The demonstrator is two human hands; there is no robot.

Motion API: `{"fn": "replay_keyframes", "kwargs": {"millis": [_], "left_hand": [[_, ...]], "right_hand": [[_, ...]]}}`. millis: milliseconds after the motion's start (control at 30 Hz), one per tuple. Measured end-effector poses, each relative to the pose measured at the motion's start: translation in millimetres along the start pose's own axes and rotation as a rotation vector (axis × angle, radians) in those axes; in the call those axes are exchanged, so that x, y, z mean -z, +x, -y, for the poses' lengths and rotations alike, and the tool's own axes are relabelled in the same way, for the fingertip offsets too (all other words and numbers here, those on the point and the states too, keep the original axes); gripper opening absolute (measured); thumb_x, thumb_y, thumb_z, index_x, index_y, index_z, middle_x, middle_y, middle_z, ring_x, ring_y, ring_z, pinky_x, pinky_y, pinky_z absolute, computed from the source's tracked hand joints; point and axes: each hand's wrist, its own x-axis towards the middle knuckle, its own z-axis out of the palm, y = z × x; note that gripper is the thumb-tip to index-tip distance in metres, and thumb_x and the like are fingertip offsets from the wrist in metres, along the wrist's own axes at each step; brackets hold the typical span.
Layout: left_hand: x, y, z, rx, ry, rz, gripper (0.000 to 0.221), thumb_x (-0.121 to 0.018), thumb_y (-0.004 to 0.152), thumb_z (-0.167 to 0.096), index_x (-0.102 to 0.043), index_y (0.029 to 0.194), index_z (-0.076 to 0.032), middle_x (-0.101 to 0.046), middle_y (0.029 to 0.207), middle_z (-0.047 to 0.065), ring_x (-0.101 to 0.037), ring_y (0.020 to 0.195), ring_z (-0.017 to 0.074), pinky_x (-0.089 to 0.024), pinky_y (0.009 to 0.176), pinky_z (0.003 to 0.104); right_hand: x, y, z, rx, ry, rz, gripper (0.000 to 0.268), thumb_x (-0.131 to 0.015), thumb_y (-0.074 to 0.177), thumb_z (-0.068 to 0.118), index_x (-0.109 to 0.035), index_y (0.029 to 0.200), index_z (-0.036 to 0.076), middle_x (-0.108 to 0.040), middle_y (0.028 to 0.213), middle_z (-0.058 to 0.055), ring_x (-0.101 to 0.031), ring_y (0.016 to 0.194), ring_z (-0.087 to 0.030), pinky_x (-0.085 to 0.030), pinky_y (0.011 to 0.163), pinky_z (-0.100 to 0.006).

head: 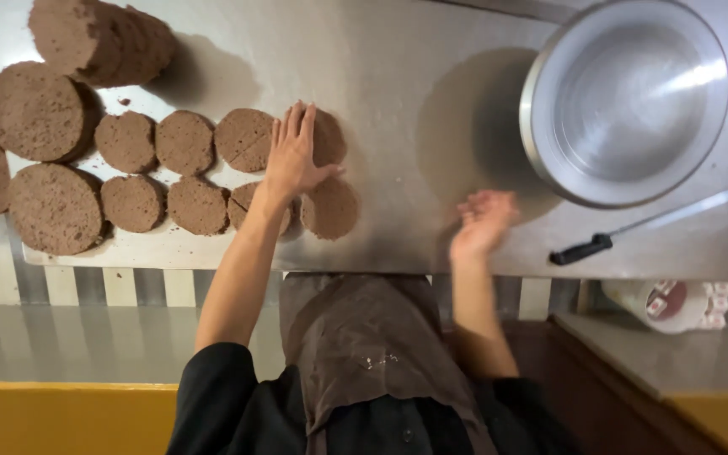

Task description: The person arranges round chocolate cake layers on a cork board, stacking some of them, and moves stacks of yellow sponge cake rounds onto a stainless steel tray, spreading the layers out in rows across the work surfaces.

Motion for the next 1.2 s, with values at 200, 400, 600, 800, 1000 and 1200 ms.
{"fn": "replay_keyframes", "kwargs": {"millis": [200,400,600,800,1000,1200], "left_hand": [[5.7,-107.4,-7.3,-0.003,-0.160,-0.386,0.087,-0.074,0.094,-0.045,-0.034,0.157,0.000,-0.028,0.166,0.025,-0.022,0.156,0.0432,-0.020,0.127,0.059],[-47.4,-150.3,40.0,-0.017,0.056,-0.231,0.088,-0.066,0.094,-0.049,-0.032,0.157,0.002,-0.027,0.165,0.024,-0.022,0.154,0.0426,-0.018,0.124,0.059],[19.3,-137.8,79.0,-0.005,-0.431,-0.495,0.077,-0.061,0.103,-0.043,-0.031,0.159,0.001,-0.029,0.167,0.025,-0.027,0.156,0.0415,-0.023,0.128,0.053],[123.6,-72.2,189.3,0.409,-0.911,-0.733,0.083,-0.055,0.102,-0.051,-0.024,0.161,-0.001,-0.028,0.166,0.026,-0.032,0.154,0.0393,-0.031,0.125,0.053],[171.0,-14.9,246.8,0.576,-1.033,-0.569,0.082,-0.053,0.104,-0.051,-0.021,0.160,-0.001,-0.022,0.168,0.024,-0.030,0.152,0.0381,-0.033,0.120,0.054],[143.7,1.6,255.3,0.361,-0.894,-0.652,0.067,-0.061,0.105,-0.037,-0.035,0.156,-0.001,-0.045,0.158,0.024,-0.045,0.147,0.0366,-0.038,0.122,0.052]], "right_hand": [[-114.8,-129.6,-30.9,0.389,-1.065,1.042,0.106,-0.090,0.073,0.012,-0.023,0.155,0.007,-0.032,0.156,-0.024,-0.038,0.142,-0.044,-0.039,0.112,-0.052],[-128.9,-129.7,-48.3,0.496,-1.279,1.240,0.109,-0.093,0.069,0.017,-0.031,0.158,0.006,-0.035,0.161,-0.024,-0.039,0.147,-0.043,-0.040,0.118,-0.048],[-203.5,-98.0,-43.9,0.434,-1.311,0.918,0.089,-0.088,0.078,0.034,-0.043,0.150,0.006,-0.053,0.150,-0.019,-0.050,0.141,-0.033,-0.044,0.115,-0.044],[-251.3,-94.3,-83.0,0.567,-1.533,0.953,0.079,-0.081,0.086,0.036,-0.046,0.149,0.002,-0.050,0.150,-0.022,-0.043,0.141,-0.036,-0.038,0.115,-0.048],[-320.3,-126.1,-100.3,0.433,-1.545,0.733,0.071,-0.076,0.090,0.040,-0.051,0.147,0.005,-0.054,0.148,-0.018,-0.051,0.139,-0.033,-0.043,0.115,-0.048],[-448.1,-162.8,-179.1,0.001,-1.102,1.086,0.067,-0.065,0.096,0.035,-0.041,0.152,0.007,-0.049,0.151,-0.016,-0.052,0.137,-0.029,-0.046,0.109,-0.043]]}}
